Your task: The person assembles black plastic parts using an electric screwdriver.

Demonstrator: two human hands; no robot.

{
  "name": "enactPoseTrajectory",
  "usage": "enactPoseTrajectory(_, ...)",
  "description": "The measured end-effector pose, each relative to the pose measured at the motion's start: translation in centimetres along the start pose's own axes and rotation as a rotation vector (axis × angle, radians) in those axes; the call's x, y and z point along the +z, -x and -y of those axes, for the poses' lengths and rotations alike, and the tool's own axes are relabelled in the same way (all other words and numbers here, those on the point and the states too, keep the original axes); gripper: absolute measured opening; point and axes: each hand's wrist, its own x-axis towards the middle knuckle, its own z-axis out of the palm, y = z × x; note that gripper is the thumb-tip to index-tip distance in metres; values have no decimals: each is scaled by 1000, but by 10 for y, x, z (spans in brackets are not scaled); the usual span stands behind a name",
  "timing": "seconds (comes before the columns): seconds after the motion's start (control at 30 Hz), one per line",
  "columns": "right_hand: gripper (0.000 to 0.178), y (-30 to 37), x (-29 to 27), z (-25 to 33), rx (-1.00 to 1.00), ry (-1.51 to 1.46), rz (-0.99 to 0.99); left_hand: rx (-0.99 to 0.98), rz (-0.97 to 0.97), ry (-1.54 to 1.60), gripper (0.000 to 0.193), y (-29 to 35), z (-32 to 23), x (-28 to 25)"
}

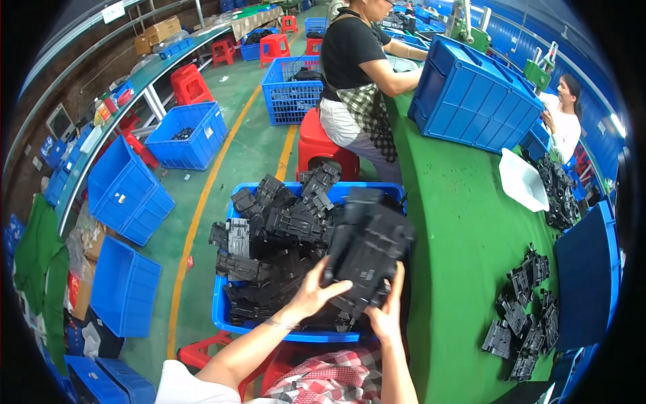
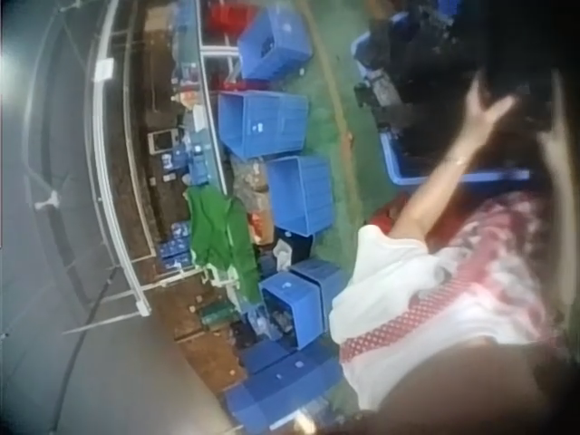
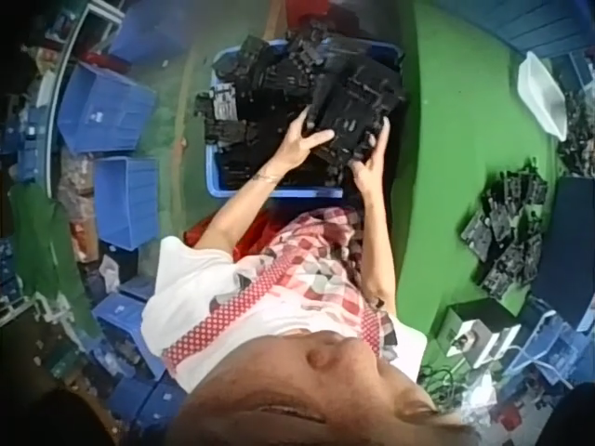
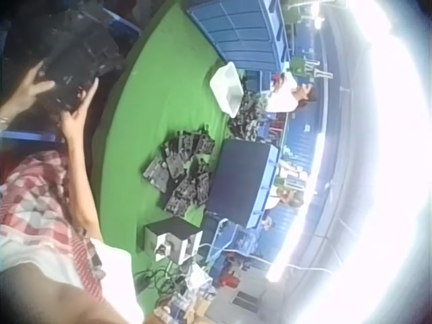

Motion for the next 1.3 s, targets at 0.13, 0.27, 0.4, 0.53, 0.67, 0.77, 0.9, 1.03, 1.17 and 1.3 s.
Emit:
enactPoseTrajectory(0.13,90,36,-60,48,-15,-177,-507,277,281,-193,62,-27,-50,94)
enactPoseTrajectory(0.27,53,64,-128,117,-294,-52,-624,408,514,238,59,-47,-77,212)
enactPoseTrajectory(0.4,40,92,-332,151,-256,23,-933,154,561,-48,64,-64,-67,308)
enactPoseTrajectory(0.53,55,89,-271,165,-296,1368,-1241,247,474,-594,86,-80,-20,311)
enactPoseTrajectory(0.67,62,92,-229,160,-284,1688,-1193,646,64,-468,31,-87,-38,162)
enactPoseTrajectory(0.77,46,64,-159,169,-660,2095,-1234,462,-253,-702,45,-100,-31,26)
enactPoseTrajectory(0.9,25,4,-49,94,-517,1189,-542,-126,26,-1354,116,-74,-8,-123)
enactPoseTrajectory(1.03,59,-55,-1,-46,-57,987,-134,14,232,-1681,121,-109,1,-173)
enactPoseTrajectory(1.17,87,-89,20,-123,456,1100,-189,50,344,-1524,124,-162,23,-188)
enactPoseTrajectory(1.3,78,-91,24,-114,400,895,-255,34,326,-1665,121,-173,30,-176)
